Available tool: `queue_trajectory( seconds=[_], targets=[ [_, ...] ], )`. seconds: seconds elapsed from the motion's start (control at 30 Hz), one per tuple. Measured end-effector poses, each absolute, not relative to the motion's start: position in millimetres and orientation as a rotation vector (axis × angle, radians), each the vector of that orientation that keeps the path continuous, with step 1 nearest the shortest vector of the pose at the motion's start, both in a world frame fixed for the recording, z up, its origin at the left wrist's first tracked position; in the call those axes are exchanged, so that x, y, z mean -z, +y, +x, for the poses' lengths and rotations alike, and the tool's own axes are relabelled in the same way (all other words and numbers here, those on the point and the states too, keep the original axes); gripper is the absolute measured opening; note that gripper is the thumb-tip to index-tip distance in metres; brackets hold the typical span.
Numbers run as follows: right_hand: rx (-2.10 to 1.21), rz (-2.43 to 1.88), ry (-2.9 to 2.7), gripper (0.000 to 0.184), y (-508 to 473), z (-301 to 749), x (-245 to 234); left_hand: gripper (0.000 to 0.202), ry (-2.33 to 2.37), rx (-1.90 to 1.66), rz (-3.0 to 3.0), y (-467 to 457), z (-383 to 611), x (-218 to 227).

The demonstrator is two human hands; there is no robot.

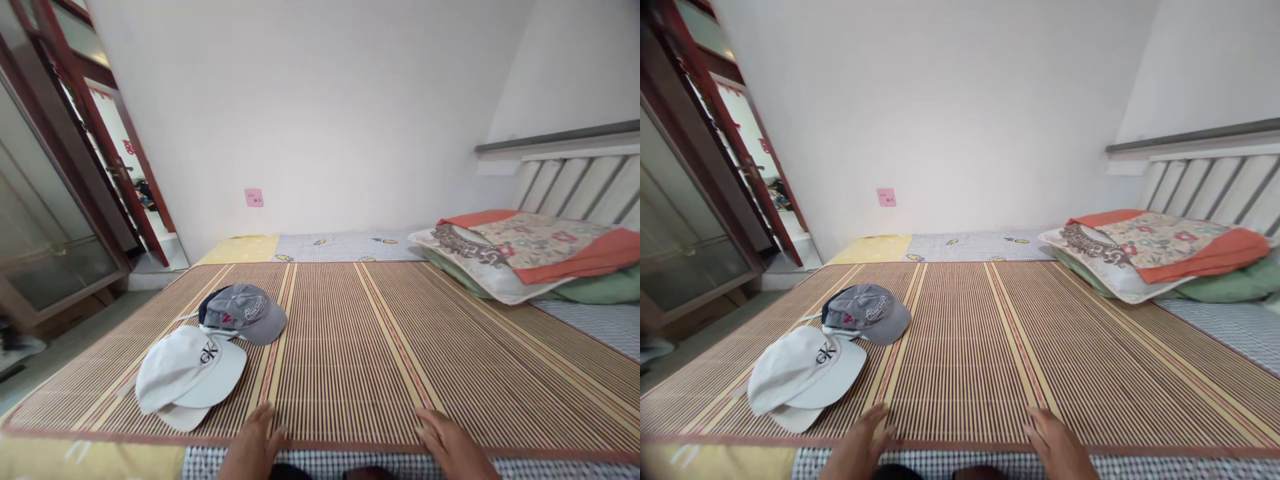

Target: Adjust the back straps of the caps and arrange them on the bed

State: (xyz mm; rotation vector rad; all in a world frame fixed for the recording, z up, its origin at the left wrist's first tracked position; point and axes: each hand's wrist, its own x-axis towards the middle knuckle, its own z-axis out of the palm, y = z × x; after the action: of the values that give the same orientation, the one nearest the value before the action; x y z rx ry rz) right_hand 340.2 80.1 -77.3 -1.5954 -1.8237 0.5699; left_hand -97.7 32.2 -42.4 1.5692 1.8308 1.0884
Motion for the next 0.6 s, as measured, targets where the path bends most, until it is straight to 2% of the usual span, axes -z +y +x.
queue_trajectory(
  seconds=[0.07,0.13,0.2,0.27,0.37,0.47,0.6],
  targets=[
    [-0.752,-1.488,-1.903,0.042,91,303,47,0.025,1.826,-1.066,1.577,41,-76,12],
    [-0.765,-1.442,-1.945,0.042,102,273,17,0.036,1.807,-0.97,1.639,48,-58,-18],
    [-0.809,-1.44,-1.911,0.049,108,255,-12,0.051,1.722,-0.942,1.572,49,-45,-46],
    [-0.915,-1.336,-1.836,0.056,110,246,-40,0.062,1.626,-1.056,1.502,46,-37,-72],
    [-0.996,-1.184,-1.669,0.068,107,242,-77,0.067,1.656,-1.288,1.503,39,-34,-104],
    [-0.987,-1.008,-1.504,0.081,104,238,-100,0.072,1.68,-1.344,1.546,39,-30,-123],
    [-1.011,-0.953,-1.337,0.084,113,225,-98,0.074,1.689,-1.381,1.543,62,-22,-118]
  ],
)
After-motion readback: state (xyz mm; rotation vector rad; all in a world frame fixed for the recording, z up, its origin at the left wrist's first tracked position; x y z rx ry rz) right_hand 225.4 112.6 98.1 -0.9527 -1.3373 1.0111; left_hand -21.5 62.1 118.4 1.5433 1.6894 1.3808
